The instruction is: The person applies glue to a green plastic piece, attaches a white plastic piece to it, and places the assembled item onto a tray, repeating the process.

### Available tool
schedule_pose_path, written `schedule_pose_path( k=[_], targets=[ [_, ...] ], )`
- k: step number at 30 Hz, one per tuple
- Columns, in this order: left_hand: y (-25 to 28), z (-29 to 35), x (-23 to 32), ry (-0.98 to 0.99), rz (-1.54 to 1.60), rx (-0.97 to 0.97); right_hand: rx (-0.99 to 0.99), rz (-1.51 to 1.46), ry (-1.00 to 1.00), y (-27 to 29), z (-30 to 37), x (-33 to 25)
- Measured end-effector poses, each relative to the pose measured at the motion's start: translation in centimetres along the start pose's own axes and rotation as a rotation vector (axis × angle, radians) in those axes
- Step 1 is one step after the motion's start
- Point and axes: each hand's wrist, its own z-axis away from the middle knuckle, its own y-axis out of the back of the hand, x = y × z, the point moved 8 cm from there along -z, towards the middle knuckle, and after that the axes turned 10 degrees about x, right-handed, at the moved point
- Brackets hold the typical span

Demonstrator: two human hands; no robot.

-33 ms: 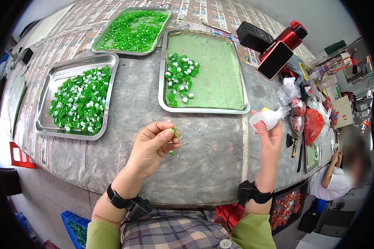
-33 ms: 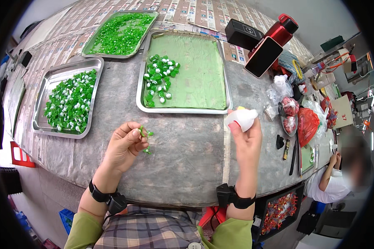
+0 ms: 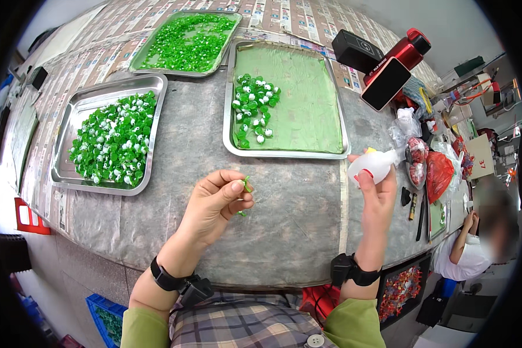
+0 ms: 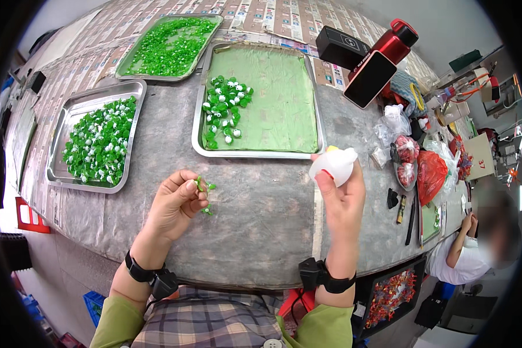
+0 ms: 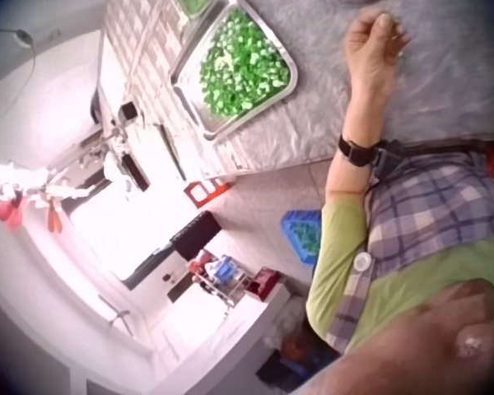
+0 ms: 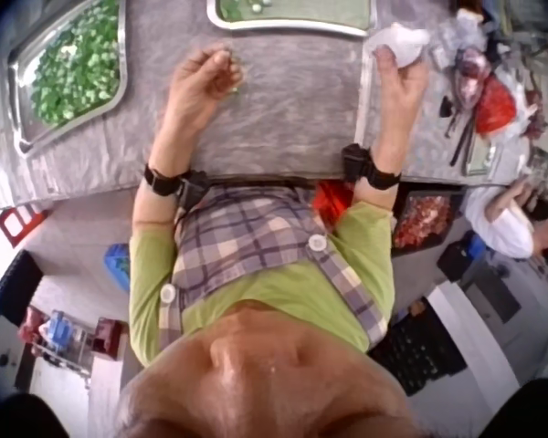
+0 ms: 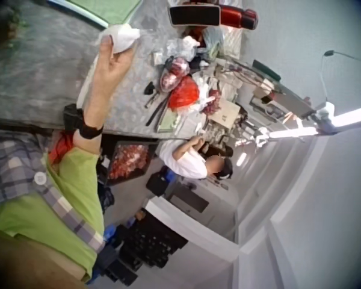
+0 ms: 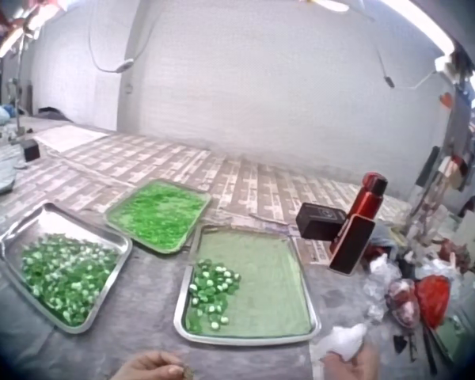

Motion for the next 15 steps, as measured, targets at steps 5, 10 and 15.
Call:
schedule_pose_path(
  k=[5,10,15],
  targets=[
    [-0.2,-0.1,-0.5,0.038,0.072,-0.049,-0.053,-0.191,0.221,-3.2,2.0,-3.9],
    [-0.2,0.0,-0.5,0.045,0.082,-0.050,0.035,-0.239,0.272,-4.2,3.3,-5.0],
    [-0.4,0.0,-0.7,0.066,0.077,-0.071,-0.084,-0.093,0.481,-5.2,4.3,-5.5]
  ],
)
